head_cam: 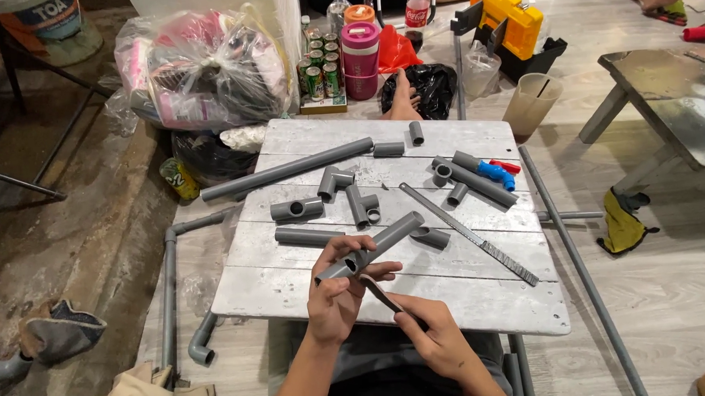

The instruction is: Preparing and fitting PVC pipes by filing the edges and assembling segments on a small table.

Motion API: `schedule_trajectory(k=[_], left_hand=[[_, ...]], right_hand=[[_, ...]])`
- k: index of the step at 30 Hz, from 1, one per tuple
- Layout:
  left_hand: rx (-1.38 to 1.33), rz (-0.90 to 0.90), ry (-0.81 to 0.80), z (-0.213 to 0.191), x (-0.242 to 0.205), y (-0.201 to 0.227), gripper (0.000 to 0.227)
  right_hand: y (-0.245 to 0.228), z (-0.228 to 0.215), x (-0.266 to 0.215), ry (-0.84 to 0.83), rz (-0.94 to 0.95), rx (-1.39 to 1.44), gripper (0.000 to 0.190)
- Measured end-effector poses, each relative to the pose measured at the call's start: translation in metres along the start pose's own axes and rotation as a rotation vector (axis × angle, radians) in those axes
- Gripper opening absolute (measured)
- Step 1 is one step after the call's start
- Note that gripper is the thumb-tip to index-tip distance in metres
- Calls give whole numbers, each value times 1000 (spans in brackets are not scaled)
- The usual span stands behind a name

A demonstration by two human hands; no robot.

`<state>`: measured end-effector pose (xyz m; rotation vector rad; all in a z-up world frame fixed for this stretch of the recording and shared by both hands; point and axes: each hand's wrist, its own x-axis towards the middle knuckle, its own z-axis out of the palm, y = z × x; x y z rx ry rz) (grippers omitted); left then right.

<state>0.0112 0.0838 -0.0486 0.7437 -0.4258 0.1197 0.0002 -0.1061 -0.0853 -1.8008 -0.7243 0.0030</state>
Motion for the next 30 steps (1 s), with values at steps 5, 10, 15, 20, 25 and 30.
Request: schedule_trajectory(k=[5,10,15,20,25,30], left_hand=[[-57,12,17,-1,-1,-1,39],[-65,-2,38,-4,-1,1,38],[-60,13,69,-1,-2,3,39],[-46,14,80,-2,-3,1,40],[-30,68,42,-3,-4,4,37],[36,84,68,-2,-6,8,37]], right_hand=[[-8,-2,3,38,25,209,48],[9,0,1,106,48,100,34],[3,2,2,98,127,246,16],[-4,-1,6,112,25,100,26],[-18,-4,12,76,-59,52,41],[-15,0,14,101,-108,64,33]])
